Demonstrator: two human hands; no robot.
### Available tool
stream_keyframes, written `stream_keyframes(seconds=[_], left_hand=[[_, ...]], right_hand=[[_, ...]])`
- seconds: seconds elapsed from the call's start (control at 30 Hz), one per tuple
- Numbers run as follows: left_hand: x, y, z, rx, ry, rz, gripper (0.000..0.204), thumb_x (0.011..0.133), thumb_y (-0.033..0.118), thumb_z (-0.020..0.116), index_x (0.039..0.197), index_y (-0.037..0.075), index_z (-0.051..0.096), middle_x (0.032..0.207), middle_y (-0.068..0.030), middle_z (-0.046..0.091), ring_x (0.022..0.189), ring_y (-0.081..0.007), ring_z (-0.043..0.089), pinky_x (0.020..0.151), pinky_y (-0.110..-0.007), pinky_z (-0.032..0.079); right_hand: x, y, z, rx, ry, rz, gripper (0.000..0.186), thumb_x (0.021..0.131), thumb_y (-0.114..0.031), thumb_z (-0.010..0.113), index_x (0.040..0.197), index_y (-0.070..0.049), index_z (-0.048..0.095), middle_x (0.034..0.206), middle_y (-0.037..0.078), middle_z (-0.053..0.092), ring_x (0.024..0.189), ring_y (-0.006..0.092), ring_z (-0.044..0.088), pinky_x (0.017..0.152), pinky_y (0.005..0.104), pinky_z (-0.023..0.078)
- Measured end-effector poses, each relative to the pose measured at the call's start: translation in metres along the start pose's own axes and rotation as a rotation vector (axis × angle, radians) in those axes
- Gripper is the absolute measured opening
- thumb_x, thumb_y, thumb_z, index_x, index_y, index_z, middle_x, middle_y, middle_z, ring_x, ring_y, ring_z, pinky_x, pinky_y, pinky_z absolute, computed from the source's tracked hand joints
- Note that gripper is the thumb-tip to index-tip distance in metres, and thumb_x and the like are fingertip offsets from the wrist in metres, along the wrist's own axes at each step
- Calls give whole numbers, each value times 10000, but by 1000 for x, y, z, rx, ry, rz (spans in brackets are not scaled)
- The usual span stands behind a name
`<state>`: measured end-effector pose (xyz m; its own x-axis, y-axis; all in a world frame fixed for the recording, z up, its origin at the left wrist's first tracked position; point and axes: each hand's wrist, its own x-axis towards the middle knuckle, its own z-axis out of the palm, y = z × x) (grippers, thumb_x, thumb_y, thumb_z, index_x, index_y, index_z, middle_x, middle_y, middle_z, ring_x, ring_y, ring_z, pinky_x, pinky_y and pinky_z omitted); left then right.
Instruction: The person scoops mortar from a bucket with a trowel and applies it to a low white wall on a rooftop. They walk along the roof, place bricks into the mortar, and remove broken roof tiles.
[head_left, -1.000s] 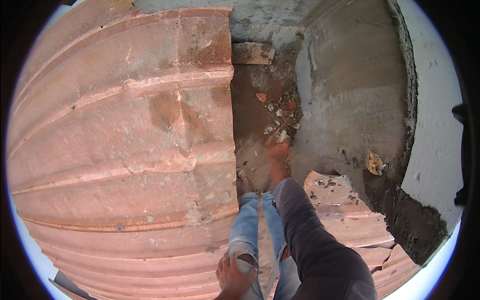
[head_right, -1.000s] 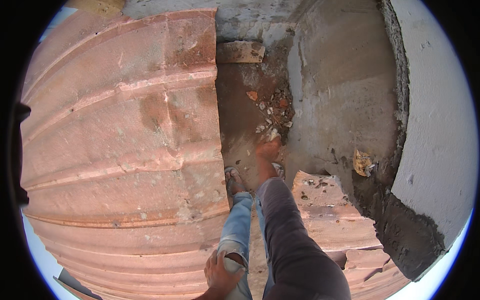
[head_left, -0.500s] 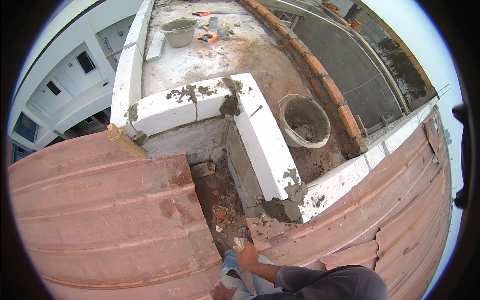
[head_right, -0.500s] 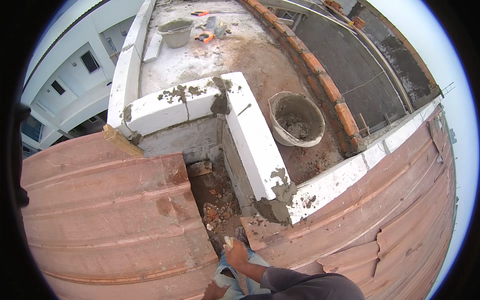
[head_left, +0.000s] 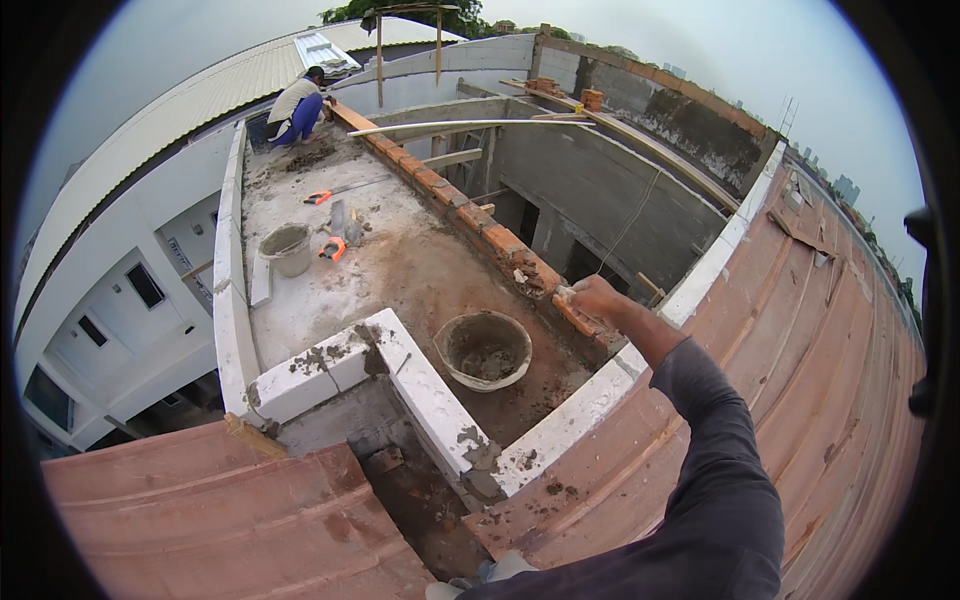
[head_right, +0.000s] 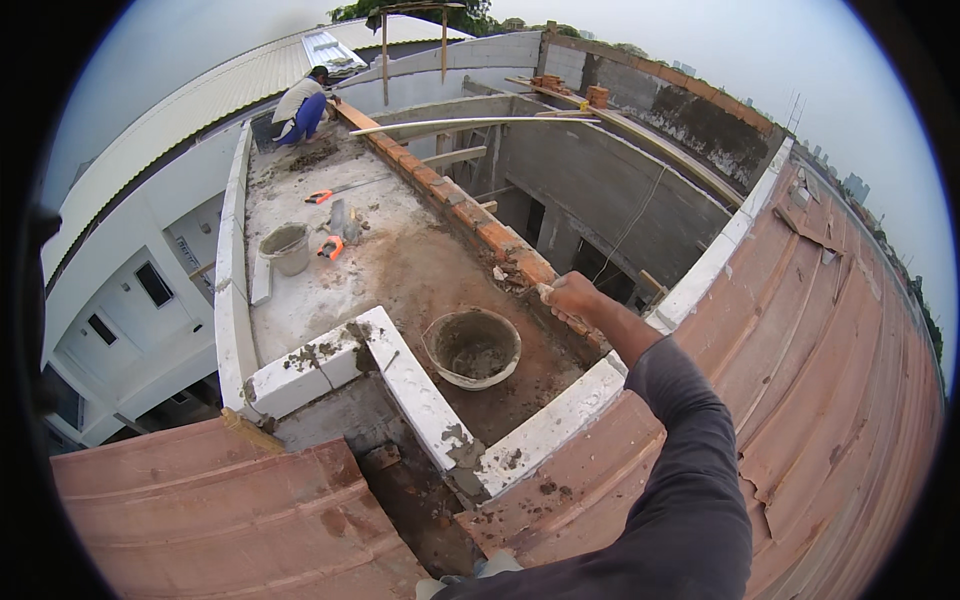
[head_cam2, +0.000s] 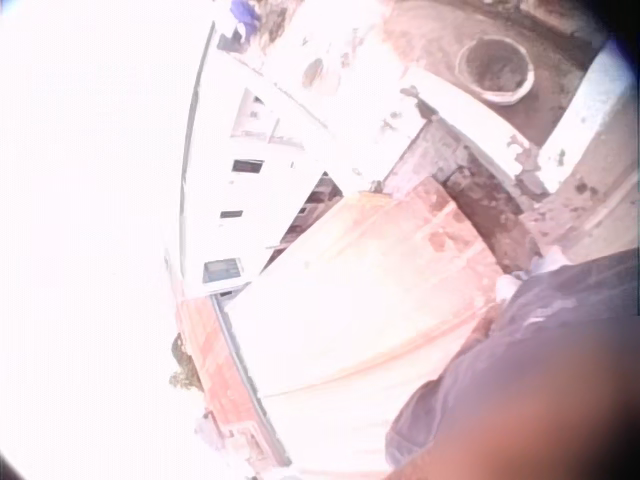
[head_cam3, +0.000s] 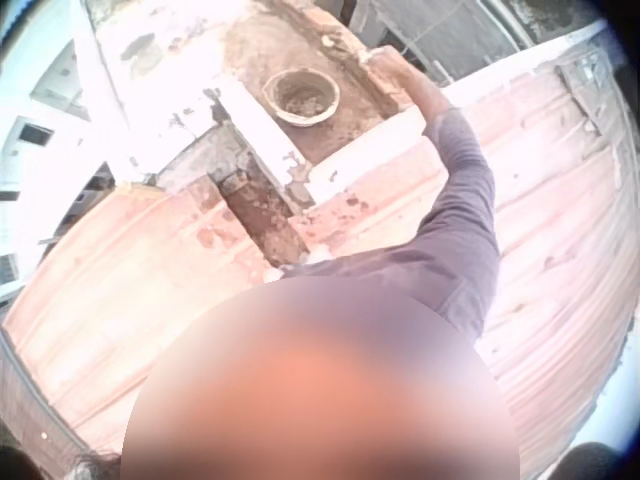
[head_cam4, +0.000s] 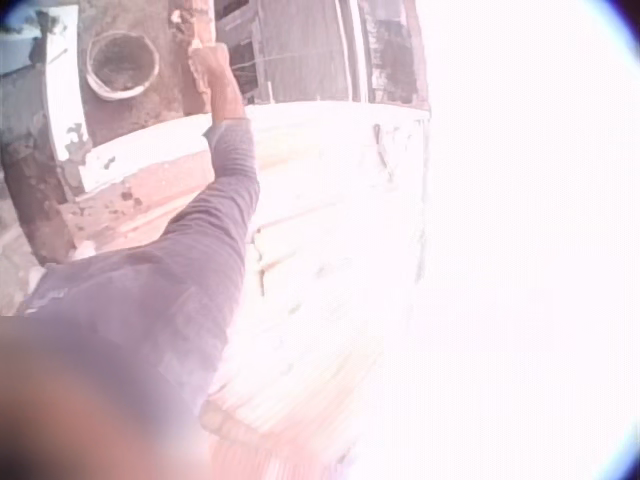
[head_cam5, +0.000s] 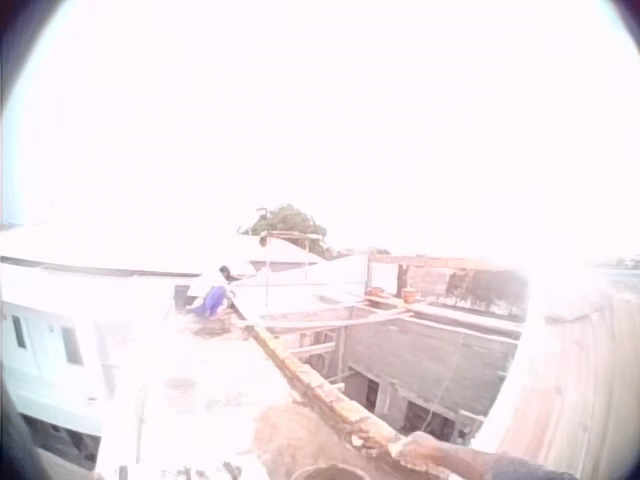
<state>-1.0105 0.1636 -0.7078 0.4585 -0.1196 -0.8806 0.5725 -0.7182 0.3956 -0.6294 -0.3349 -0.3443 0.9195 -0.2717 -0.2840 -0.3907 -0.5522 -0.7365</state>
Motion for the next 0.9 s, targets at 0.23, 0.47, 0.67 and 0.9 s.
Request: stream_keyframes(seconds=[0.23, 0.47, 0.67, 0.9], left_hand=[[-11, -94, 20, -239, -106, -122, 900, 872, 637, 729, 1476, -10, 565, 1426, -243, 635, 1333, -370, 607, 1095, -495, 476], [22, -123, 70, -45, -336, -397, 1320, 700, 841, 732, 1432, -225, 464, 1480, -388, 519, 1397, -456, 539, 1128, -437, 466], [98, -122, 100, 5, -19, -559, 1238, 714, 628, 864, 1597, -21, 288, 1632, -256, 340, 1508, -421, 348, 1195, -554, 348], [122, -154, 111, -39, 54, -513, 1051, 724, 454, 866, 1582, 106, 369, 1627, -193, 373, 1522, -412, 312, 1210, -574, 298]], right_hand=[[-34, -29, 54, -106, -167, -352, 287, 977, -267, 642, 966, 20, 657, 757, 61, 629, 666, 143, 612, 614, 345, 497], [-218, 160, 441, 159, -1006, 544, 341, 1033, -303, 637, 1219, -19, 601, 906, 45, 643, 748, 144, 617, 639, 339, 519], [-197, 417, 712, 397, -534, 1028, 196, 1051, -227, 645, 1198, -102, 613, 870, 14, 626, 700, 131, 598, 601, 322, 510], [-8, 529, 954, 428, -660, 659, 201, 1082, -294, 617, 1185, -124, 643, 1048, 20, 679, 919, 170, 654, 746, 367, 536]])
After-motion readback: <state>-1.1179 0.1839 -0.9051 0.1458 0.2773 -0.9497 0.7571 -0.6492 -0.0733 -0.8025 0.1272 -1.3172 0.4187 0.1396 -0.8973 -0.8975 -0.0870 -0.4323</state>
